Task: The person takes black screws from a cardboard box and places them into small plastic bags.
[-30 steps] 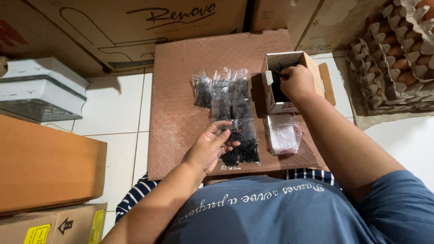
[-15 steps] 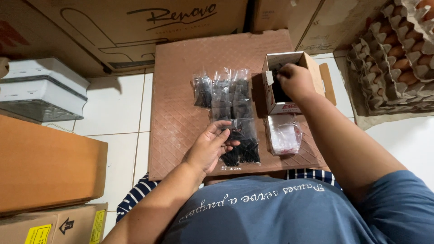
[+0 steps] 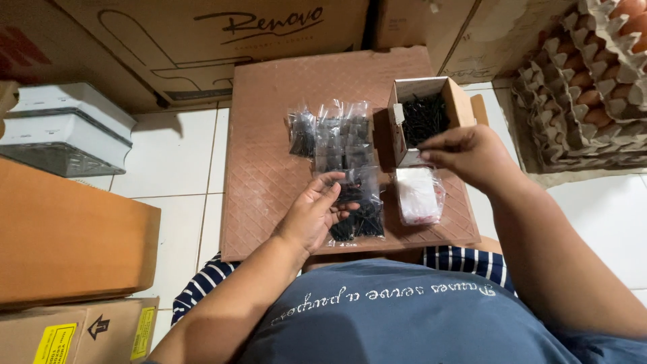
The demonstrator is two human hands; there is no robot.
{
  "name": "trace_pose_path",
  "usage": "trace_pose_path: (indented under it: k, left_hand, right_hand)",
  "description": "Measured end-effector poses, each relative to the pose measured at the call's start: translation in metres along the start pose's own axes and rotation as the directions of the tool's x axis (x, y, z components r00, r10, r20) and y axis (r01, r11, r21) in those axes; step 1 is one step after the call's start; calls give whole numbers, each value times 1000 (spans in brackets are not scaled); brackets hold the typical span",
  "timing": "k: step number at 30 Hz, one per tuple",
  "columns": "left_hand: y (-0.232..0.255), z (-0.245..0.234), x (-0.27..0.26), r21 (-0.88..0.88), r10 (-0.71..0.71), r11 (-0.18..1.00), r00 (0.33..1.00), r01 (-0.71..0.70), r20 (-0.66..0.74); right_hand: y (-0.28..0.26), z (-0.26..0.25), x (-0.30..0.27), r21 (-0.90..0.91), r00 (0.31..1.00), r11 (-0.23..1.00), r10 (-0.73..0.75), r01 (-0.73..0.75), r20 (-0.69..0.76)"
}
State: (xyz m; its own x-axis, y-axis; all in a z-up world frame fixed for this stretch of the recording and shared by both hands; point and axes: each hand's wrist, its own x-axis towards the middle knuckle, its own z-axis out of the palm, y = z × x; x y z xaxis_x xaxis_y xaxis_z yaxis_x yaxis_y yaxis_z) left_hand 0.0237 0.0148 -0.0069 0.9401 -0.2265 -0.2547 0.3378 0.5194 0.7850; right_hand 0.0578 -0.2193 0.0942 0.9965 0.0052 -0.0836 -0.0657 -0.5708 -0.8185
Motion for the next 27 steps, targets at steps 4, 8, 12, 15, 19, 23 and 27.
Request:
trace_pose_path:
  k: [4,8,12,15,19,23,27]
  left_hand:
    - [1,10,-7,-4,1,1000,1000,-1,24]
    - [2,19,-16,5,-6,1000,999,6,36]
    - [2,25,-25,19,-12,1000,999,11,47]
    - [0,28,-29,31,-19,999,998,18,54]
    - [0,31,-31,46,-16,999,997,13,70]
    - [3,34,-34,68,-16,998,998,12,64]
    - [2,34,-35,85,-8,996,998,2,68]
  right_hand:
    - [-4,-7,-23,-74,998,996,-54,55,16]
    - [-10,-4,-42,-48,978,978,-203,205,47]
    - [-4,7,-48,-44,967,966,-255,256,16]
    - [2,16,-52,-28,976,976,-216,216,-30]
    - [-7,23,-61,25,978,979,-201,203,-60]
    - [-12,23,-66,48,974,979,-191,198,-120]
    - [-16,28,-70,87,975,975,-192,202,-110]
